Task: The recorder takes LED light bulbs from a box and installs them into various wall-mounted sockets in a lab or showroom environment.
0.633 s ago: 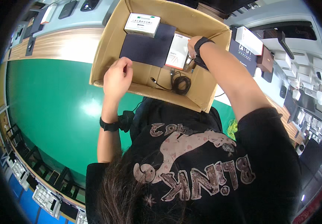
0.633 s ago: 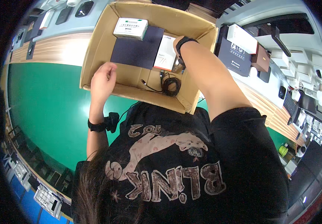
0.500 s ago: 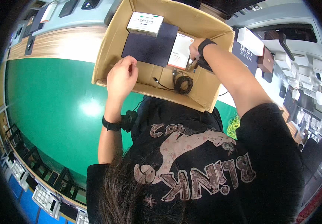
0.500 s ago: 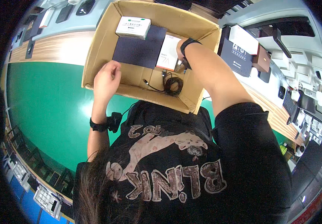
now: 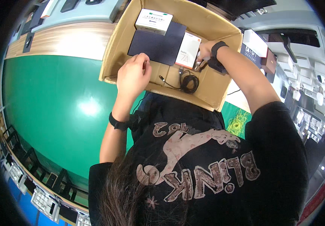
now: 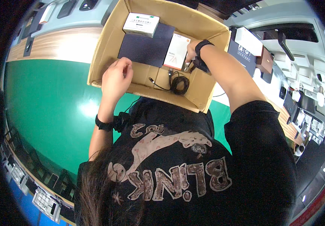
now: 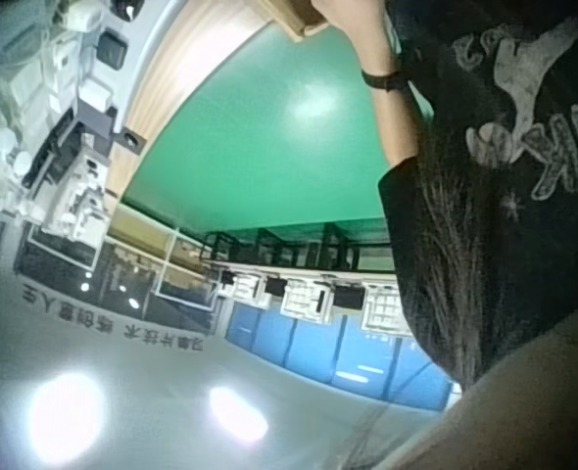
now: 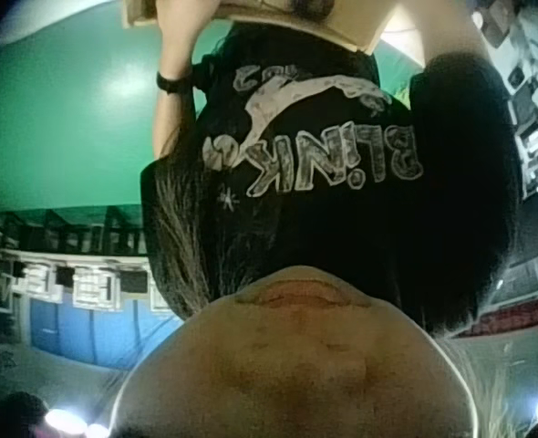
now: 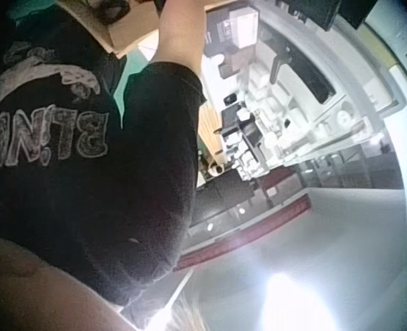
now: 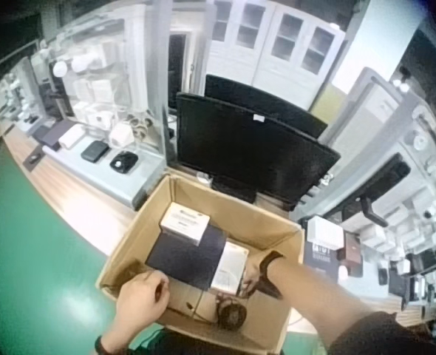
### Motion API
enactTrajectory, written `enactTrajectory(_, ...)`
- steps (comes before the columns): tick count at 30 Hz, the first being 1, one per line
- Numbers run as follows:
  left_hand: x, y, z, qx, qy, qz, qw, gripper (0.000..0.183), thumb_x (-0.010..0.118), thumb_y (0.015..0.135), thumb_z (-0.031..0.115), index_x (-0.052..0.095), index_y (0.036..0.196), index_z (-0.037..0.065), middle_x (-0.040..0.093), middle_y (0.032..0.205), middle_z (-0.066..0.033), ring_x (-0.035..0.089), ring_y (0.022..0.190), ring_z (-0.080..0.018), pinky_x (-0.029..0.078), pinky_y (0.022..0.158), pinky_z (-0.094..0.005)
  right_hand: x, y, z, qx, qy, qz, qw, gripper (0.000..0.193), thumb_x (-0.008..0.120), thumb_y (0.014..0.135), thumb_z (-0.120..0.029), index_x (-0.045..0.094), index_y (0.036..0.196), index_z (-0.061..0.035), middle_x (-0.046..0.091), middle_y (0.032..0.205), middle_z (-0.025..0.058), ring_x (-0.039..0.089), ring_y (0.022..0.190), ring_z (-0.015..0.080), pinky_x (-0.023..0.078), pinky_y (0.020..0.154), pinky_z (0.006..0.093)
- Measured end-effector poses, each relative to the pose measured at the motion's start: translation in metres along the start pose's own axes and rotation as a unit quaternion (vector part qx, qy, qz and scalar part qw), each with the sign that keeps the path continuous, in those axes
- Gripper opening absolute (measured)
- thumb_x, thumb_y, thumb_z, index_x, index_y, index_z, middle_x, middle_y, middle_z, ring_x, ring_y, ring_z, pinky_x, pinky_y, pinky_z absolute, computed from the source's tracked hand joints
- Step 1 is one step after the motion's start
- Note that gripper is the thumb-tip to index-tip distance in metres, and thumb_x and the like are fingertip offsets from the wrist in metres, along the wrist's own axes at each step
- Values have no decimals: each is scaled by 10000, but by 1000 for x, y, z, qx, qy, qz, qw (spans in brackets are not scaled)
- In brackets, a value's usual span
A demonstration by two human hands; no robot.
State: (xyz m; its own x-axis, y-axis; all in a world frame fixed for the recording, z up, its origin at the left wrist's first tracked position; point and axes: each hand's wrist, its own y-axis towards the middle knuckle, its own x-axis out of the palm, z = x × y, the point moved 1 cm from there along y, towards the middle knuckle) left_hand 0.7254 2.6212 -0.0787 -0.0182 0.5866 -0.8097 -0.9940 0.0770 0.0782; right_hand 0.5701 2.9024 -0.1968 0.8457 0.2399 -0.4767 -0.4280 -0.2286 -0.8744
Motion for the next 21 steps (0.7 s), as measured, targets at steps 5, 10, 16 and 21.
enactTrajectory(5,1,2,1,4,2,-27,1000,67,569,815,121,552,846,64,597,757,-91,607,735,-285,474,629,-404,-13,-20,-6,-1,-66,13,998,558,762,620,-361,664,1010,26,680,905,164,655,764,291,524,655,390)
enactTrajectory(10,-4,0,2,12,1,-55,998,63,573,813,117,557,849,68,605,765,-87,611,720,-280,474,615,-398,-24,-65,-8,-80,118,48,989,748,780,602,-321,471,1173,52,633,912,198,637,705,273,509,570,365)
enactTrajectory(16,-11,-7,10,101,-297,-113,943,121,559,869,52,623,959,1,640,814,-71,583,694,-132,472,643,-271,-6,-161,-14,-119,170,273,939,519,755,685,-353,509,1047,-75,627,955,189,611,891,330,475,739,389)
enactTrajectory(21,-6,-13,33,128,-301,-181,927,117,541,878,50,610,963,9,616,829,-88,597,757,-171,475,679,-290,37,-204,-23,-131,302,385,862,401,774,715,-242,561,1014,-79,626,766,87,618,725,168,481,668,298)
